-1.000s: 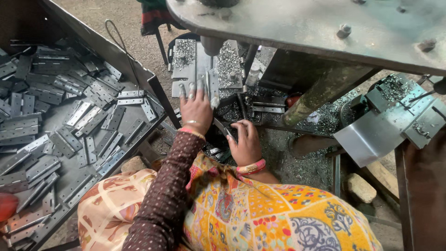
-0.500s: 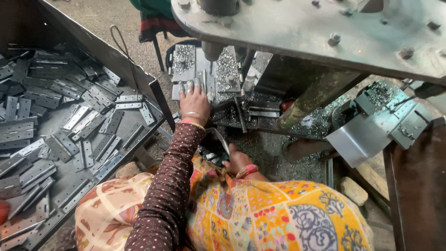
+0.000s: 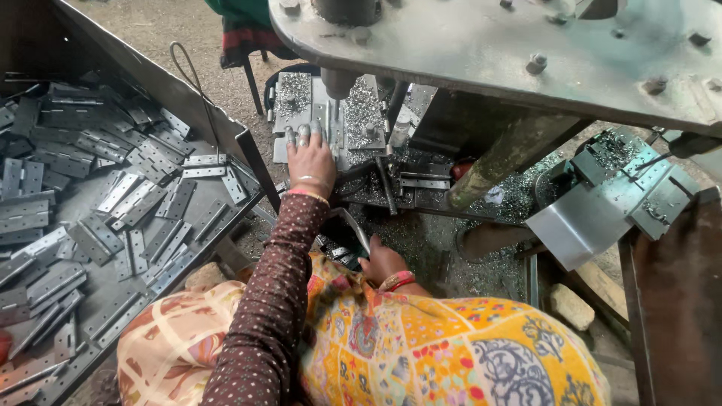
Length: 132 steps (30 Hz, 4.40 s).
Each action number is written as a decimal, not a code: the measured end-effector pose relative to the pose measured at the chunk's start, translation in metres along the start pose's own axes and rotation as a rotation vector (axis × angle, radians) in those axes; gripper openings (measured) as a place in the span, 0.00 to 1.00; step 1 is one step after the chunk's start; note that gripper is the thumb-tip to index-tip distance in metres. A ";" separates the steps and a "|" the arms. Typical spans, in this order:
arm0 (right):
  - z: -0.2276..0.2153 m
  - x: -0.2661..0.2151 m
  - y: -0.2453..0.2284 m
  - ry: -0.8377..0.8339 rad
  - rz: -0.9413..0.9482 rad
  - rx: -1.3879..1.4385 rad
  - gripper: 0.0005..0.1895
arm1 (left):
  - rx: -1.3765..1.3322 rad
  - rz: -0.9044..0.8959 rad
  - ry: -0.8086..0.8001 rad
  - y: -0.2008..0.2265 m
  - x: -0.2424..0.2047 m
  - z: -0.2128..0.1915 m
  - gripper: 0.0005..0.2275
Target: The person sits on the floor and repeatedly places small metal brackets into a drill press, operates the lever to drill holes, and removes the finished pieces. Another person occasionally applies liquid from a bottle to the work area.
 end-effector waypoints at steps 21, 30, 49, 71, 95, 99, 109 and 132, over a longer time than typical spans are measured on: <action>-0.039 0.008 -0.012 -0.015 0.002 -0.074 0.28 | 0.014 0.016 0.130 -0.001 0.022 -0.009 0.19; 0.017 0.022 0.024 0.245 -0.146 0.039 0.23 | -0.148 0.017 -0.002 -0.008 0.050 0.007 0.10; -0.096 -0.087 -0.081 0.708 -0.562 -0.063 0.09 | -0.338 -0.843 0.184 -0.351 -0.162 0.163 0.26; -0.095 -0.078 -0.088 0.684 -0.501 -0.073 0.04 | 0.125 -0.512 0.490 -0.399 -0.106 0.209 0.05; -0.087 -0.095 -0.071 0.719 -0.578 0.019 0.04 | -1.412 -0.568 0.517 -0.256 -0.178 0.164 0.17; -0.105 -0.084 -0.073 0.732 -0.577 0.055 0.03 | -1.969 -0.220 0.432 -0.163 -0.137 0.107 0.15; -0.096 -0.082 -0.052 0.711 -0.552 0.118 0.05 | -1.558 -0.234 0.487 -0.057 -0.002 0.077 0.16; -0.067 -0.005 -0.037 -0.021 -0.157 -0.166 0.40 | -0.166 -0.066 0.053 0.006 -0.043 0.006 0.20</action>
Point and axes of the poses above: each hand's wrist, its own x-axis towards the middle knuckle, its own z-axis out of the palm, y = z × x, the point moved 6 cm from there along x, towards the middle knuckle, and after that the axes turned 10 degrees about -y, right-handed, at the moved point
